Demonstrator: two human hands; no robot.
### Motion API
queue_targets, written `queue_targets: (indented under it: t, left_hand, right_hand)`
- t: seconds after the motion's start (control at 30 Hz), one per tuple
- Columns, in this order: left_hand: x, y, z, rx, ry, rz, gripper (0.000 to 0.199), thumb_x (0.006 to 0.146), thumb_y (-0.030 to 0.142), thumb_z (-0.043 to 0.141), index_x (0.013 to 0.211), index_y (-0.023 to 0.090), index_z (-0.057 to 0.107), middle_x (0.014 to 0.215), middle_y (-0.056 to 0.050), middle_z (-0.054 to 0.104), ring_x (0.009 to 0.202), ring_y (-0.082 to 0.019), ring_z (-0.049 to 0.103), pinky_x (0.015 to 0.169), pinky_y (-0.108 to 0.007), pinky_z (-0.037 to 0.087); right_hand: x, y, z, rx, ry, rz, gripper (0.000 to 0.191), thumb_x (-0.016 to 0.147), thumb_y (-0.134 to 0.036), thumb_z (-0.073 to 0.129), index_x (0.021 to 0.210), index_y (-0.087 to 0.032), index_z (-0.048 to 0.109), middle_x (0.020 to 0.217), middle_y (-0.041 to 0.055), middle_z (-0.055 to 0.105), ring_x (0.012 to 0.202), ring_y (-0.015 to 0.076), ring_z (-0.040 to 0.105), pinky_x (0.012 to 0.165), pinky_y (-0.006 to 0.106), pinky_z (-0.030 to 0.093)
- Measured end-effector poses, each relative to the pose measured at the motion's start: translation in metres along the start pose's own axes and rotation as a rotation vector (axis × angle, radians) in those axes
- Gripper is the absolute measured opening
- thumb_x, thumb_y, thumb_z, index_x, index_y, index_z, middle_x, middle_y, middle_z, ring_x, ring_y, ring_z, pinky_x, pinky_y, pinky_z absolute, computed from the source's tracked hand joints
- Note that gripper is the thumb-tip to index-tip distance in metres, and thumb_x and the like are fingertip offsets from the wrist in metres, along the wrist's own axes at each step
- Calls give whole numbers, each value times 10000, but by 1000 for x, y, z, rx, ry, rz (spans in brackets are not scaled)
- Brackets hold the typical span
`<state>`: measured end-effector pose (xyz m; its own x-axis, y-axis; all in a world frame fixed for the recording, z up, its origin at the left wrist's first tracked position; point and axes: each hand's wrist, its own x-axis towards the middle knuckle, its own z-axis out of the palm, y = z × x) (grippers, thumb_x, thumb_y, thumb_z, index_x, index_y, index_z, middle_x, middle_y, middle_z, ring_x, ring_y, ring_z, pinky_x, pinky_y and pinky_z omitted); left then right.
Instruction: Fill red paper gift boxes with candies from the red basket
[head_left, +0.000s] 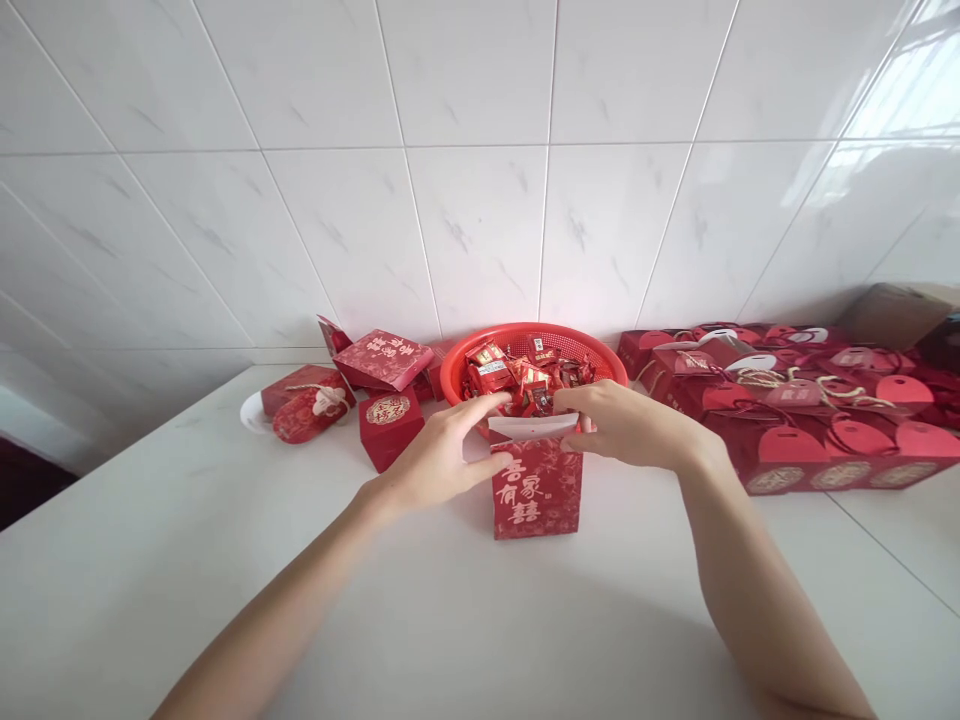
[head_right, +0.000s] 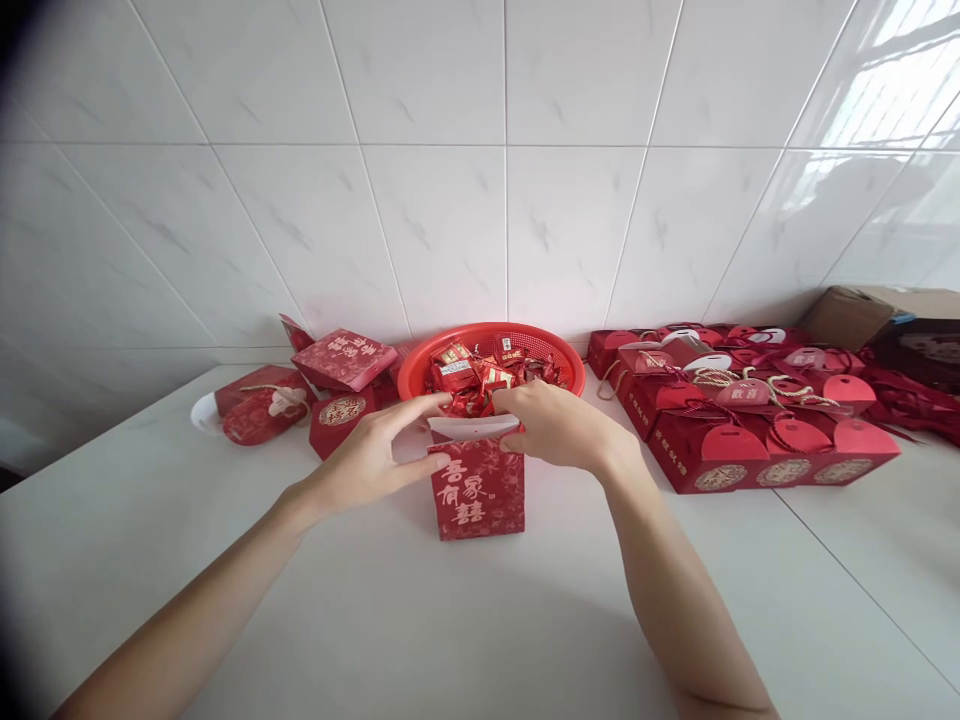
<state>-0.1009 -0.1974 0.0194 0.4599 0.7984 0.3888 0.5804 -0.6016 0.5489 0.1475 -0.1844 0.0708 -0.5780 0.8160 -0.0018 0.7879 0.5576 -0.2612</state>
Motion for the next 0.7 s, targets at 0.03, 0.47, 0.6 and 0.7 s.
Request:
queue_targets:
  t: [0.03, 0.47, 0.6, 0.7]
  left_hand:
    - [2, -3, 2, -33, -3, -12, 460, 878, 335, 698, 1316, 218, 619, 1322, -79, 689, 1212, -278, 651, 1037, -417, 541]
    - [5, -12, 15, -31, 58, 95, 226, 950, 215, 550, 1160, 218, 632, 1174, -52, 740, 1072, -216, 698, 952, -348, 548]
    - [5, -14, 14, -29, 46, 119, 156, 938, 181, 531, 1029, 214, 653, 1026, -46, 738, 961, -203, 698, 885, -340, 554]
    - [6, -16, 14, -32, 44, 135, 171, 910, 136, 535, 992, 209, 666, 997, -47, 725, 929, -194, 693, 850, -324, 554]
  right_hand:
    - [3, 0, 1, -5, 8, -3, 80, 901, -158, 573, 855, -210, 535, 831, 20, 632, 730, 172, 563, 574, 278, 321]
    - [11, 8, 7, 49, 48, -45, 148, 920, -171, 567, 808, -208, 478, 712, -25, 553, 615, 128, 463, 561, 274, 278]
    - [8, 8, 2, 130, 33, -38, 266, 986, -371, 536, 783, -201, 513, 683, -20, 545, 599, 128, 447, 558, 274, 276]
    - [9, 8, 1, 160, 33, -35, 275, 1009, -303, 461, 758, -200, 507, 661, -22, 536, 592, 125, 444, 562, 270, 280]
